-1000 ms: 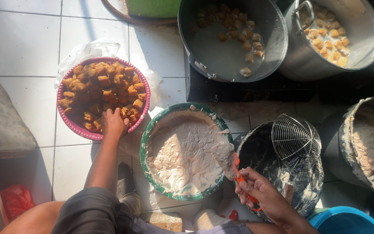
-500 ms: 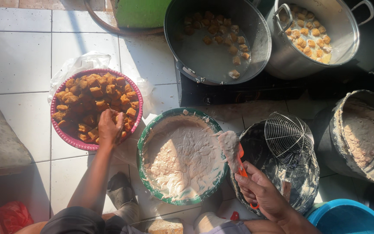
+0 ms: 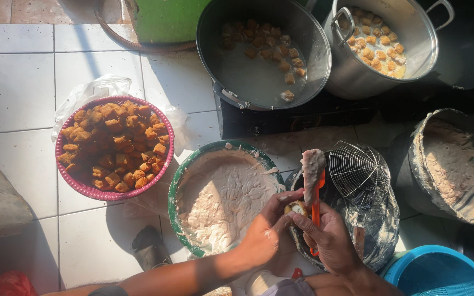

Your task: The person sits on the floor and coats fried tofu cubes with wet batter. They take tofu pieces one at a time from a pink basin, spread batter over each piece with an orange spatula, and drop the coated pieces into pots of hot oil on a portable stove.

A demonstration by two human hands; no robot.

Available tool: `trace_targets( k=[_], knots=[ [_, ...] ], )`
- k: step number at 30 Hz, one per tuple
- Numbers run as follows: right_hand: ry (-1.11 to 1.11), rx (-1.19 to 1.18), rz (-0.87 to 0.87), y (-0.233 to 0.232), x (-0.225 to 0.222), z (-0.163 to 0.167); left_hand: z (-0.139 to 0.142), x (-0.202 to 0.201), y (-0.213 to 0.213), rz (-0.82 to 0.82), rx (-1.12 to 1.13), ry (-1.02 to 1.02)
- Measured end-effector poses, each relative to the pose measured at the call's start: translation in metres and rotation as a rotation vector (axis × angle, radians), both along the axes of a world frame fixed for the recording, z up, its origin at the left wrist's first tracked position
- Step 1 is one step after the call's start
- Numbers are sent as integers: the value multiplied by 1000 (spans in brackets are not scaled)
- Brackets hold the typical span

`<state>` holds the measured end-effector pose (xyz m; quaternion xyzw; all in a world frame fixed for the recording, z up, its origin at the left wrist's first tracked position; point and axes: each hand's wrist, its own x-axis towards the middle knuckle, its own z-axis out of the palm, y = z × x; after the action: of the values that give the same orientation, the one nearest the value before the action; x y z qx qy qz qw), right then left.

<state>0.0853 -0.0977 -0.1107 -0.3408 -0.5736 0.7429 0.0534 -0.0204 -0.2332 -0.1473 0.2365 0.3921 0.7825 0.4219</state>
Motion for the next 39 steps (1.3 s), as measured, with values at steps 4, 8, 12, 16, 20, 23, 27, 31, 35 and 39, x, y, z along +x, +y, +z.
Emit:
trace_targets(
  k=[4, 8, 12, 16, 20, 23, 27, 31, 35, 39],
  knots=[
    [16, 71, -21, 5, 9, -12, -10, -5, 2, 109, -258, 126],
    [12, 145, 2, 7, 15, -24, -15, 2, 3, 108, -408, 152],
    [151, 172, 88, -3, 13, -25, -9, 2, 3, 53, -334, 109],
    [145, 176, 143, -2, 13, -13, -2, -6, 5, -43, -384, 86],
    [98, 190, 133, -5, 15, -3, 5, -10, 6, -81, -378, 99],
    [93, 183, 142, -4, 12, -1, 10, -16, 5, -62, -438, 153],
    [161, 184, 123, 1, 13, -2, 19, -20, 4, -38, -373, 209],
    [209, 145, 94, 10, 17, -9, 26, -23, 4, -33, -355, 220],
    [299, 56, 19, 15, 18, -15, 23, -30, 5, -43, -370, 328],
    [288, 50, -50, 15, 18, -14, 15, -33, 10, -80, -320, 243]
  ],
)
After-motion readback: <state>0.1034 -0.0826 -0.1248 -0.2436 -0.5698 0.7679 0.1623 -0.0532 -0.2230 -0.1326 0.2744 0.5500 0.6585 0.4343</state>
